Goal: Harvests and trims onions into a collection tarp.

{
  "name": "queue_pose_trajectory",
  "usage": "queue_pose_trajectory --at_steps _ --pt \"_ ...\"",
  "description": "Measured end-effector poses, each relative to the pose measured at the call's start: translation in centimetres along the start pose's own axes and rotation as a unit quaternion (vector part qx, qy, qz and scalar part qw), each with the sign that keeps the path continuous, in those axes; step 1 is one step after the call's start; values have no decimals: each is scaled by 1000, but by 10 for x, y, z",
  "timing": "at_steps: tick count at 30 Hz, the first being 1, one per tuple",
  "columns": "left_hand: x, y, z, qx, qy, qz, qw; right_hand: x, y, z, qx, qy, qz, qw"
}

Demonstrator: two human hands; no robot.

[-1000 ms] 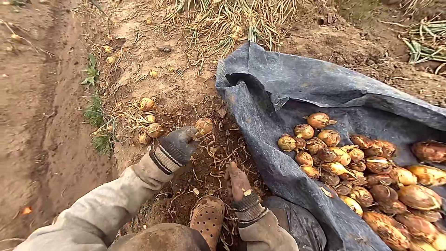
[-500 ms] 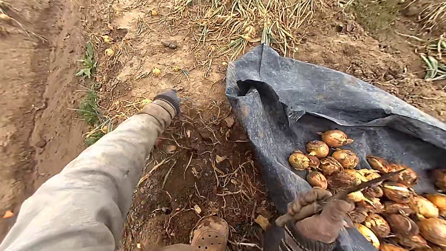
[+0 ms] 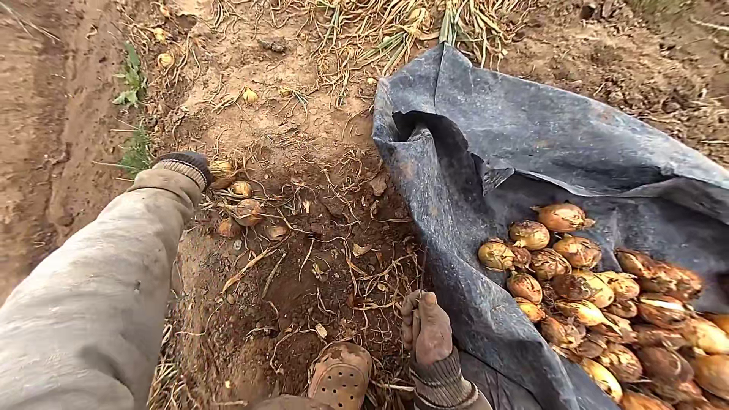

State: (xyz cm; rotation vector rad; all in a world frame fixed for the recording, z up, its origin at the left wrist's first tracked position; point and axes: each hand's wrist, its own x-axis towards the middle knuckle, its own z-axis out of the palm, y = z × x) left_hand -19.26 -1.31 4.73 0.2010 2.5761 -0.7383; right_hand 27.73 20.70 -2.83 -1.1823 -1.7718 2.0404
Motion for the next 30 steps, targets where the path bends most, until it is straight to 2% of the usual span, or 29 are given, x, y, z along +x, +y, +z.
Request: queue_pose_trajectory --at_steps 1,2,4,5,6,8,10,12,13,15,17,20,21,23,24,25,27,28,30 --pt "-38 5 -20 -25 -29 6 999 -1 0 1 -26 -12 13 1000" --pt "-66 5 -29 -53 -10 25 998 -2 -1 3 -58 -32 26 997" --pt "-91 -5 -10 -138 142 110 974 -1 -2 7 -125 -90 45 987" --pt "-91 -9 11 -200 242 174 933 -2 -3 9 -153 -119 50 980" --pt "-100 -4 25 -270 292 227 889 -3 -6 12 -173 -145 51 973" --pt "-156 24 33 -456 260 279 804 -9 -19 17 -178 -176 45 967" --pt "-220 56 46 -638 177 270 699 -19 -34 19 -158 -185 20 970" --pt "-266 78 62 -734 66 291 610 -33 -48 14 -115 -182 -12 977" --pt "-286 87 66 -747 20 304 591 -40 -53 10 -91 -175 -36 980" --pt "-311 94 74 -704 -8 365 609 -51 -57 1 -48 -163 -79 982" --pt "-316 92 81 -628 18 450 634 -55 -53 -2 -20 -136 -114 984" --pt "-317 96 73 -584 61 485 648 -58 -51 0 -3 -113 -111 987" --pt "-309 96 74 -560 94 510 646 -59 -52 1 7 -106 -98 989" --pt "-283 93 74 -417 251 595 640 -58 -49 3 22 -89 -78 993" --pt "-276 94 73 -355 321 611 630 -57 -45 4 34 -78 -71 994" --pt "-272 97 72 -312 368 608 630 -55 -41 6 41 -69 -64 995" --pt "-272 104 73 -273 400 570 664 -52 -35 8 41 -55 -58 996" --pt "-277 107 72 -275 391 544 690 -51 -32 8 44 -52 -53 996" --pt "-283 110 66 -323 316 471 758 -51 -24 10 66 -46 -38 996"
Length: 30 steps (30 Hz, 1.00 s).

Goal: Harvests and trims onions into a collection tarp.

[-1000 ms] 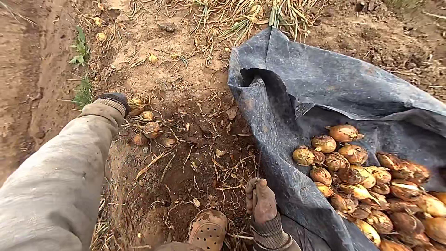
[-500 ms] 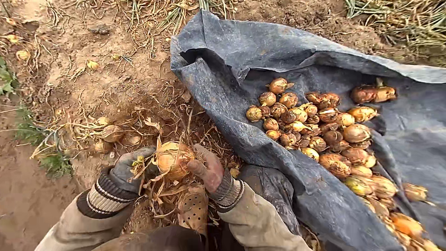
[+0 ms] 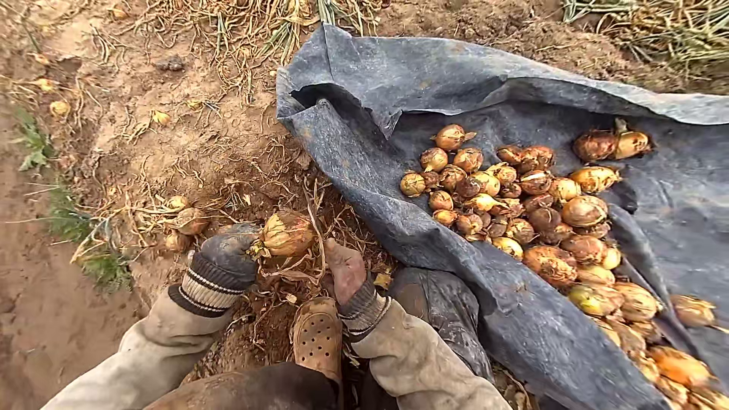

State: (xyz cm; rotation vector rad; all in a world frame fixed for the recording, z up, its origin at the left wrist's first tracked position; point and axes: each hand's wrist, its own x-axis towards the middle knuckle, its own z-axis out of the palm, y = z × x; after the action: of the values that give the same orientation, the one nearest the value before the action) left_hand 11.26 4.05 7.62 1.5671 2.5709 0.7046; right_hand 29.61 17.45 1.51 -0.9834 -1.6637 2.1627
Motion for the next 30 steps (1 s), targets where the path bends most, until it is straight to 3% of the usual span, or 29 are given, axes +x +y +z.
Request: queue_pose_trajectory --at_steps 3,4,6,8,10,11,14,16,18,19,21,22,23,25,27,28,30 --pt "20 -16 3 -73 -6 -213 974 4 11 -2 -18 1 51 999" --pt "24 -26 5 -76 1 -223 972 9 14 -4 -80 -28 77 993" --pt "30 -32 4 -86 -26 -161 983 22 11 -4 -214 -147 135 956" --pt "38 -7 -5 -65 -169 -87 980 29 6 1 -251 -186 156 937" --pt "49 32 -6 19 -351 -58 934 25 4 -1 -180 -82 138 970" --pt "54 47 -2 29 -386 -48 921 22 2 -3 -111 -14 136 984" --pt "82 41 14 21 -284 -40 958 17 -10 -21 46 84 66 993" --pt "105 11 8 88 -244 -112 959 14 -19 -41 116 136 -77 981" --pt "94 -25 -10 188 -330 -132 916 20 -27 -61 137 196 -216 947" --pt "72 -34 -20 237 -418 -108 871 24 -28 -66 109 224 -257 934" --pt "20 -34 -30 286 -629 -56 720 24 -21 -60 -19 236 -235 943" --pt "-1 -40 -31 270 -683 -58 676 22 -17 -51 -100 204 -199 953" --pt "-10 -52 -33 237 -696 -84 673 19 -14 -40 -183 148 -161 958" --pt "-3 -102 -40 167 -580 -200 772 12 -12 -17 -295 12 -66 953" --pt "27 -156 -37 158 -347 -324 866 11 -10 1 -343 -88 9 935" --pt "45 -178 -32 177 -240 -373 878 12 -9 5 -355 -118 31 927" --pt "68 -211 -15 239 -135 -456 847 12 -2 7 -358 -147 60 920"
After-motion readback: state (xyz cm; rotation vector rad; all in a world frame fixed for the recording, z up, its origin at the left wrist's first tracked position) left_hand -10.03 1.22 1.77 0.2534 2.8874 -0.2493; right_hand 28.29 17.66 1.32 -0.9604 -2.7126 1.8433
